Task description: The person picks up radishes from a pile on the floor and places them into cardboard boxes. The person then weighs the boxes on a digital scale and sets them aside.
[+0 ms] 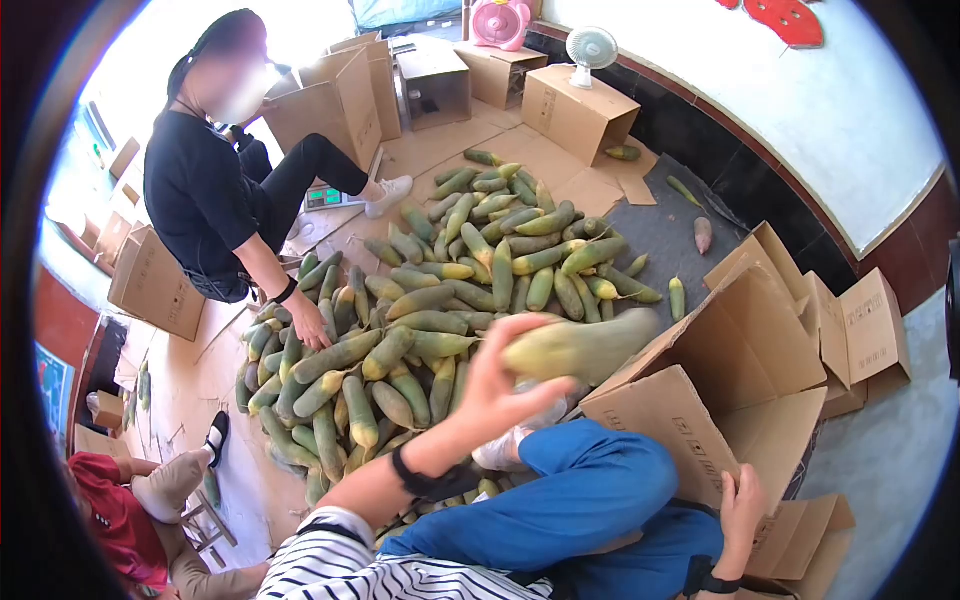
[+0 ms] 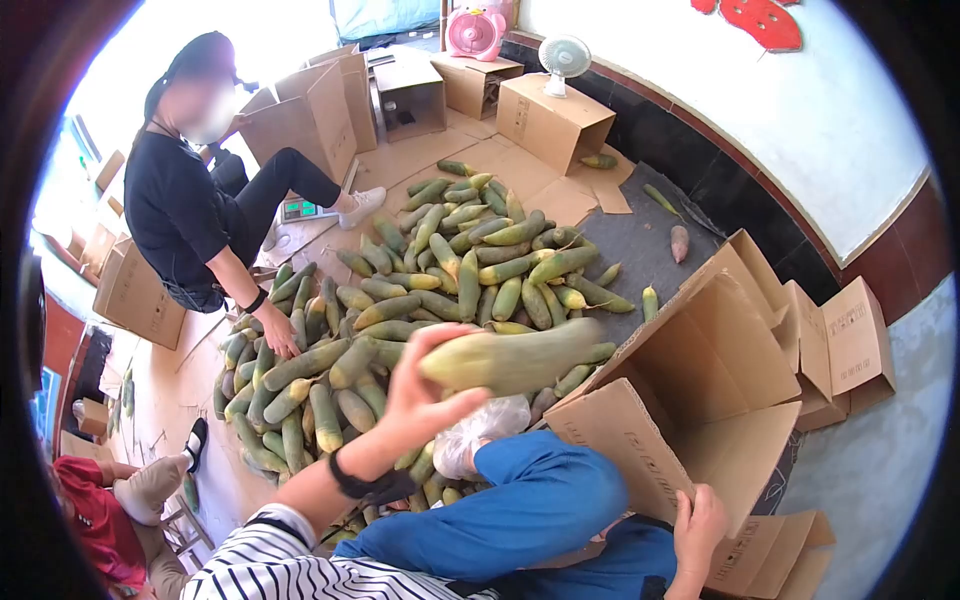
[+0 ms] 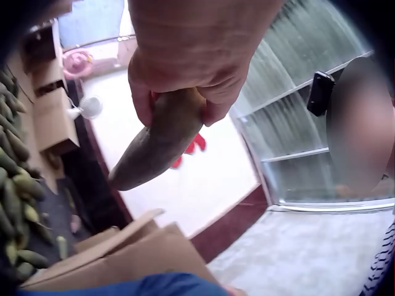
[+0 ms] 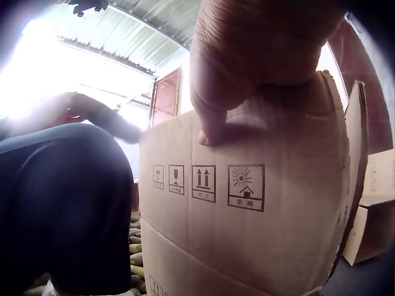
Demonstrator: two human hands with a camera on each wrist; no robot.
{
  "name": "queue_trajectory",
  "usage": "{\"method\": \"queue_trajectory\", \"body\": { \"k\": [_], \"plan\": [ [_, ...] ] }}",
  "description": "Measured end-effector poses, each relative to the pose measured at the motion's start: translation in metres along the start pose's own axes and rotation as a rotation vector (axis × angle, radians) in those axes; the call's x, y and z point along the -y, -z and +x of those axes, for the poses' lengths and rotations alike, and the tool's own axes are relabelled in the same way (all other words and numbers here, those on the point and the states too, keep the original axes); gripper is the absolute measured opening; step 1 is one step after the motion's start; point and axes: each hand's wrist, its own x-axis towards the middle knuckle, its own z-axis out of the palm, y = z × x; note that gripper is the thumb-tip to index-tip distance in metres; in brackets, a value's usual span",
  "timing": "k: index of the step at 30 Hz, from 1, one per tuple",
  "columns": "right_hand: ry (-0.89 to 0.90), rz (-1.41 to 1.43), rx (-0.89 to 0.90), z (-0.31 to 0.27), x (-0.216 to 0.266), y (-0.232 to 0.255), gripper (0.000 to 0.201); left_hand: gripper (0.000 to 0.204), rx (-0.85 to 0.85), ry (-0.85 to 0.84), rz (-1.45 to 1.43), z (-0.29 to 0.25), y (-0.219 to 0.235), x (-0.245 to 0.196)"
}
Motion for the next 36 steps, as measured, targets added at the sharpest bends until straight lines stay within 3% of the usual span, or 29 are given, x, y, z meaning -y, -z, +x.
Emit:
{"method": "queue_trajectory", "body": {
  "k": [2, 3, 5, 7, 9, 10, 11, 13, 15, 19, 21, 23, 24, 25, 27, 29, 33, 36],
  "plan": [
    [0.001, -0.011, 0.009, 0.001, 0.002, 0.002, 0.022, 0.063, 0.115, 0.013, -0.021, 0.026, -0.045, -0.001],
    [0.005, -0.022, 0.022, 0.000, 0.002, 0.003, 0.023, 0.061, 0.141, 0.084, -0.216, 0.036, -0.072, 0.006],
    [0.010, -0.035, 0.006, 0.000, 0.000, 0.001, 0.023, 0.061, 0.237, 0.238, -0.338, 0.052, -0.119, 0.017],
    [0.015, -0.048, -0.001, -0.001, 0.000, 0.000, 0.024, 0.057, 0.304, 0.084, -0.084, 0.058, -0.159, 0.056],
    [-0.004, -0.028, 0.027, 0.000, 0.001, 0.002, 0.024, 0.049, 0.403, 0.115, 0.278, 0.055, -0.171, 0.053],
    [-0.010, -0.030, 0.034, 0.000, -0.001, 0.003, 0.024, 0.039, 0.331, -0.122, 0.378, 0.051, -0.172, 0.058],
    [-0.018, -0.019, 0.034, 0.000, -0.002, 0.002, 0.023, 0.039, 0.337, -0.116, 0.376, 0.047, -0.169, 0.062],
    [-0.018, -0.002, 0.044, -0.001, -0.003, 0.000, 0.023, 0.032, 0.214, -0.357, 0.458, 0.039, -0.138, 0.048],
    [-0.006, 0.026, 0.047, 0.002, -0.003, 0.001, 0.023, 0.030, 0.253, -0.180, 0.474, 0.020, -0.093, 0.053],
    [-0.064, -0.017, 0.142, -0.008, -0.017, -0.003, 0.024, 0.029, 0.208, 0.164, 0.656, -0.053, 0.023, 0.106],
    [-0.134, 0.003, 0.120, -0.007, -0.017, 0.001, 0.026, 0.030, 0.063, 0.394, 0.755, -0.106, 0.082, 0.129],
    [-0.038, 0.030, 0.081, -0.005, -0.010, 0.001, 0.026, 0.032, -0.075, 0.449, 0.972, -0.159, 0.145, 0.151],
    [-0.123, 0.026, 0.126, -0.003, -0.008, 0.005, 0.026, 0.033, -0.168, 0.468, 1.093, -0.178, 0.175, 0.154],
    [-0.204, 0.022, 0.173, 0.000, -0.007, 0.008, 0.026, 0.033, -0.265, 0.492, 1.214, -0.196, 0.202, 0.152],
    [-0.198, 0.046, 0.155, -0.001, -0.019, 0.003, 0.026, 0.033, -0.401, 0.478, 1.414, -0.215, 0.256, 0.139],
    [-0.199, 0.068, 0.137, 0.000, -0.021, 0.000, 0.027, 0.035, -0.493, 0.707, 1.565, -0.218, 0.310, 0.130],
    [-0.214, 0.151, 0.132, 0.002, -0.015, 0.006, 0.029, 0.040, -0.492, 0.729, 1.758, -0.227, 0.394, 0.136],
    [-0.221, 0.111, 0.137, 0.001, -0.019, 0.005, 0.028, 0.045, -0.305, 0.933, 1.652, -0.225, 0.414, 0.139]
  ]
}}
